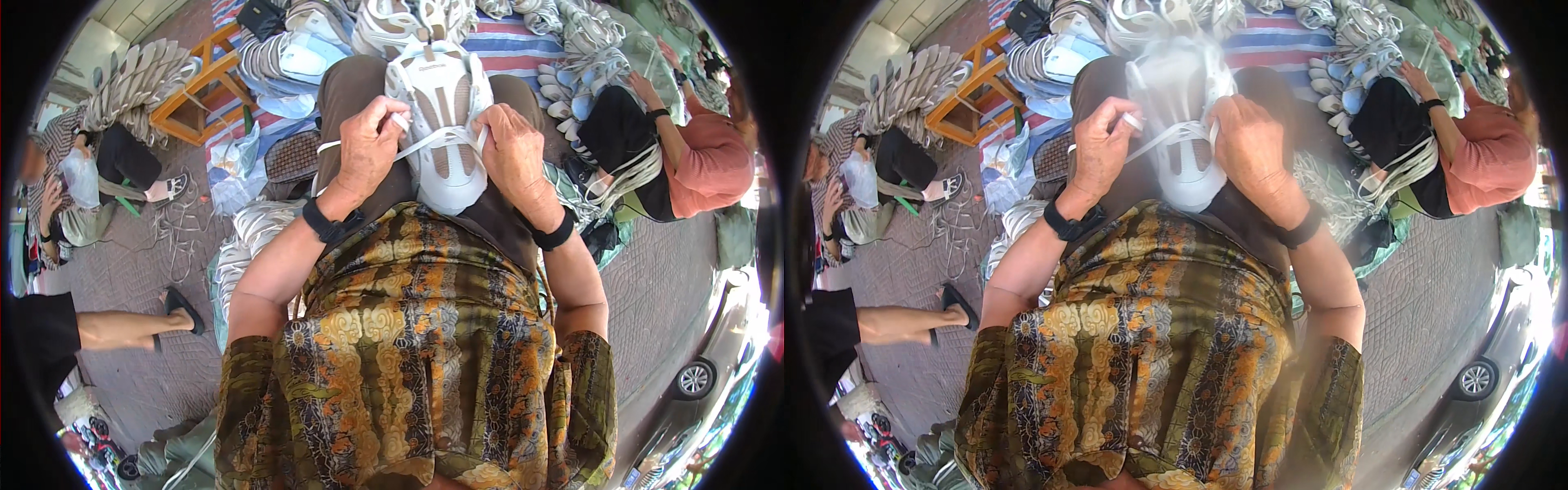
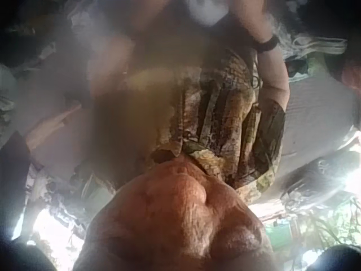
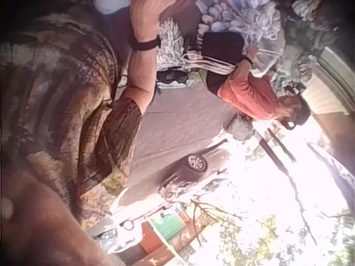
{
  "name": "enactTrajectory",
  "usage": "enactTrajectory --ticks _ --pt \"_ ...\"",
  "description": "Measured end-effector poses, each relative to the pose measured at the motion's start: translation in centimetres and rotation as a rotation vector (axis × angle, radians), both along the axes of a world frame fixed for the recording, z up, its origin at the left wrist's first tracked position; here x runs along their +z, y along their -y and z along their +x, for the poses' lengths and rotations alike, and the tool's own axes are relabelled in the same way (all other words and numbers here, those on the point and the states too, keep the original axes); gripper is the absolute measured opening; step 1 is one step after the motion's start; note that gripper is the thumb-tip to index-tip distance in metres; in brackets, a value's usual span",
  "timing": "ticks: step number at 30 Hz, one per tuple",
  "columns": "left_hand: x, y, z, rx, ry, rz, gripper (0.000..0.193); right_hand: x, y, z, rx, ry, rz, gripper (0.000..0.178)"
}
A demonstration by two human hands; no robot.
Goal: The person sits on the ground and laces a white sneaker by hand. They thread the laces through the eyelets, pull them tight, and tie a knot. The person handles the shoe and laces directly without using any tools.
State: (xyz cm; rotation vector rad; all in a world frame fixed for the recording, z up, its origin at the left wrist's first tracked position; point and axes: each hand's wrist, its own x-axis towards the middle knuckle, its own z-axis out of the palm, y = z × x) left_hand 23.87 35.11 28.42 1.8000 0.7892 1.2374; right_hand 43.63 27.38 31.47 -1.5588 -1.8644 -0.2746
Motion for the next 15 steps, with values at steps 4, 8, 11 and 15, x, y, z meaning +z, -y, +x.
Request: enactTrajectory --ticks 4,8,11,15 --pt "-0.2 0.2 0.1 -0.025 -0.032 -0.035 0.005 1.0 -0.4 -0.1 -0.014 0.023 -0.107 0.010" --pt "0.1 0.4 0.3 -0.003 -0.078 0.098 0.003 0.6 -0.5 0.6 0.047 -0.287 -0.186 0.014" --pt "-0.3 -0.2 0.5 0.031 -0.113 0.312 0.010 0.3 -0.2 1.2 0.008 -0.394 -0.323 0.017" --pt "-0.3 -0.2 0.2 0.035 -0.231 0.467 0.019 0.1 -0.4 1.3 0.027 -0.421 -0.317 0.015"
